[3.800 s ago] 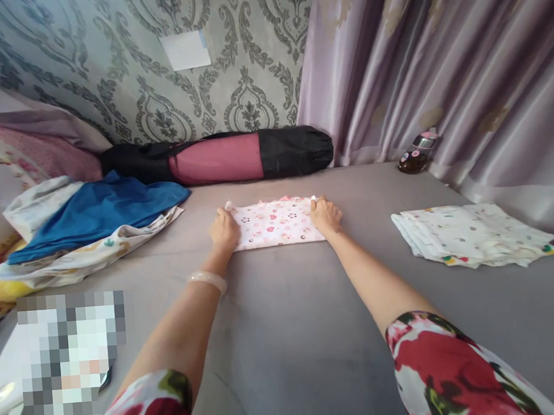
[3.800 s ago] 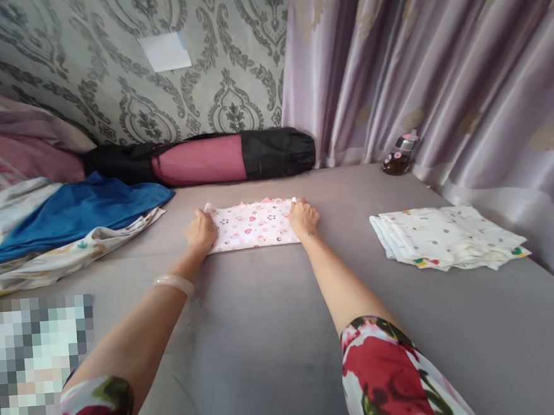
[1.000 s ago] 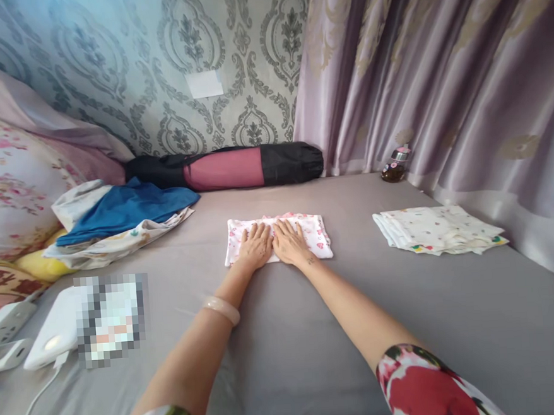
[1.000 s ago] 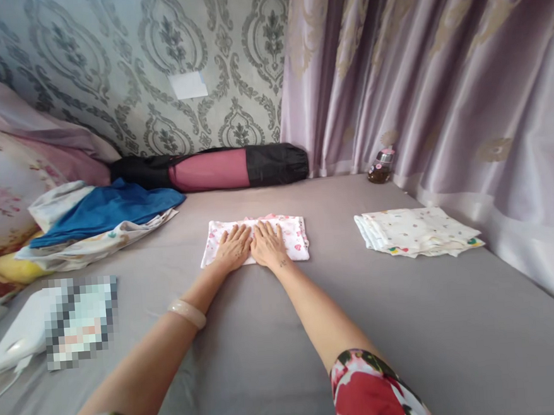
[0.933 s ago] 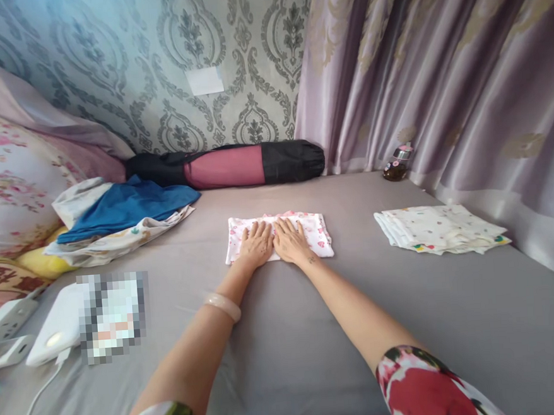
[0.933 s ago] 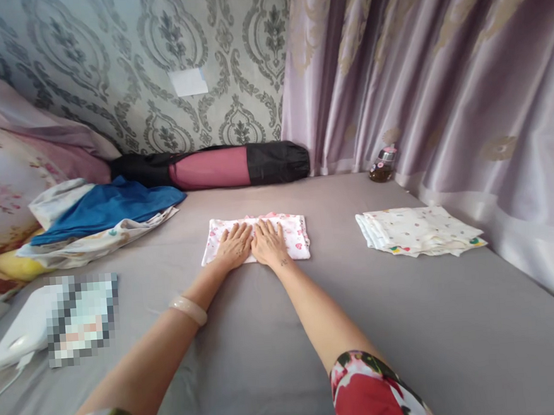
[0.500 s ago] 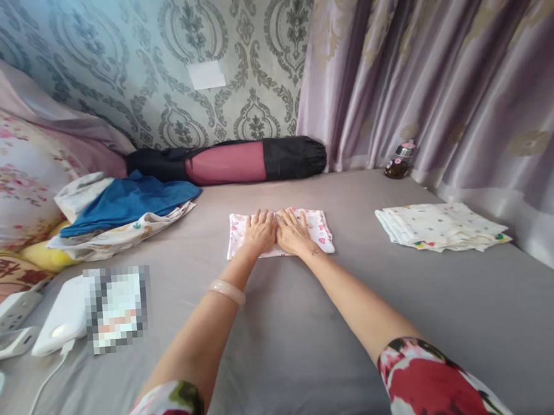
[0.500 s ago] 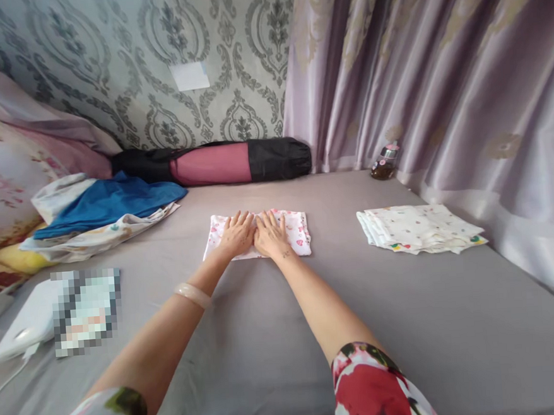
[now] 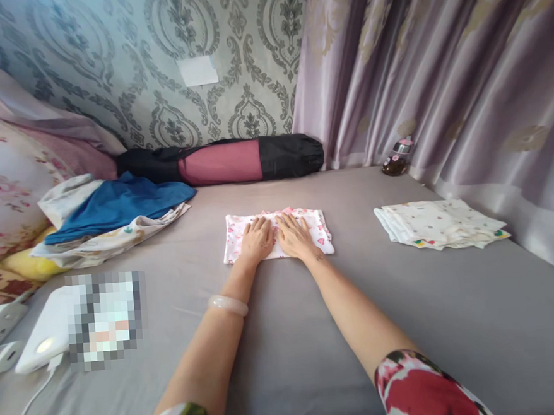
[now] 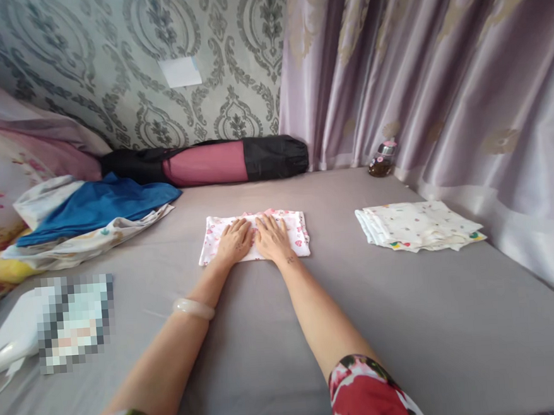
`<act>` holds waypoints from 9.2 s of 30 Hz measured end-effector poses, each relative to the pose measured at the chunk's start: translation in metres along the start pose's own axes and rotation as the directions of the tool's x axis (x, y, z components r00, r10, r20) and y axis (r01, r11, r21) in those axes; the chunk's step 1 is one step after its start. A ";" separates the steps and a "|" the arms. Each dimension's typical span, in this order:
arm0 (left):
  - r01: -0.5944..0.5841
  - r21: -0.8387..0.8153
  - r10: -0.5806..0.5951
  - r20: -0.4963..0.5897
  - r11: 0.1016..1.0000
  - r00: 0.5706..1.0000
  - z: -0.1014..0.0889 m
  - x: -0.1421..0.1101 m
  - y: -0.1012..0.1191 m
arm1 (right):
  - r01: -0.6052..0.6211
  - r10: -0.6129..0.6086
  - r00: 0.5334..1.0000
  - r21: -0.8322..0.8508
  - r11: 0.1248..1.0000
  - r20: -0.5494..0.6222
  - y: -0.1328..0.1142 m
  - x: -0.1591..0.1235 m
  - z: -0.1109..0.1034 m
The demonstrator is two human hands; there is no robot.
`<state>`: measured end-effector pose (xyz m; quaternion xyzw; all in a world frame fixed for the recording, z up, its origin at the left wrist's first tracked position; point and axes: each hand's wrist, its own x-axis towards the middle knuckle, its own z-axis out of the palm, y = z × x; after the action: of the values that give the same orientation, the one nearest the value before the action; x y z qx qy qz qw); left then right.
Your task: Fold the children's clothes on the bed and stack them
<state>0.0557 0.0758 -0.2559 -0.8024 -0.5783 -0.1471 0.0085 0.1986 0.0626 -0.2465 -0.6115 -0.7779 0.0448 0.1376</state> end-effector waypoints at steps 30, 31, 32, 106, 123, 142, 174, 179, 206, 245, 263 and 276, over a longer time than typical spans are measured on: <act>0.366 0.094 -0.370 0.027 0.926 0.929 -0.013 -0.011 -0.029 | -0.274 0.271 0.961 -0.082 0.958 -0.046 0.036 0.000 0.000; 0.366 0.096 -0.372 0.048 0.926 0.927 -0.012 -0.011 -0.030 | -0.275 0.272 0.961 -0.091 0.957 -0.040 0.037 0.000 0.001; 0.367 0.098 -0.374 0.056 0.925 0.926 -0.012 -0.011 -0.031 | -0.274 0.272 0.962 -0.098 0.957 -0.039 0.037 0.000 0.002; 0.507 -0.415 -0.588 -0.088 0.755 0.804 -0.024 -0.007 -0.064 | -0.033 0.033 0.999 0.013 0.999 0.030 -0.041 0.023 0.026; 0.673 -0.356 -0.733 -0.054 0.648 0.678 -0.027 -0.011 -0.078 | -0.014 0.015 1.000 0.047 0.999 -0.020 -0.083 0.039 0.038; 0.703 -0.339 -0.769 -0.110 0.625 0.630 -0.035 -0.012 -0.069 | 0.127 -0.123 0.991 0.111 0.986 -0.044 -0.115 0.044 0.041; 0.612 -0.627 -0.843 -0.143 0.482 0.519 -0.034 -0.008 -0.076 | 0.210 -0.221 0.970 0.115 0.971 0.099 -0.124 0.048 0.033; 0.627 -0.597 -0.831 -0.128 0.500 0.541 -0.035 -0.009 -0.075 | 0.231 -0.239 0.968 0.102 0.968 0.072 -0.121 0.029 0.029; 0.237 -0.143 -0.248 -0.064 0.961 0.967 -0.009 -0.003 -0.046 | 0.056 -0.057 0.998 0.051 0.997 0.023 -0.068 0.024 0.029; 0.059 0.045 -0.064 0.112 0.997 0.992 -0.001 -0.007 -0.024 | -0.221 0.221 0.975 -0.122 0.968 -0.016 0.042 -0.004 -0.007; -0.095 0.136 0.054 0.281 0.986 0.958 -0.028 0.034 -0.049 | -0.161 0.160 0.987 -0.021 0.987 -0.034 0.052 0.024 0.000; -0.041 0.111 -0.048 0.698 0.993 0.715 -0.058 0.112 -0.077 | -0.097 0.083 0.878 0.006 0.995 0.472 0.086 0.072 -0.050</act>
<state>0.0034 0.1943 -0.1847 -0.7955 -0.5478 0.2012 -0.1633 0.2770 0.1482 -0.2077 -0.6157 -0.7580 0.2095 -0.0485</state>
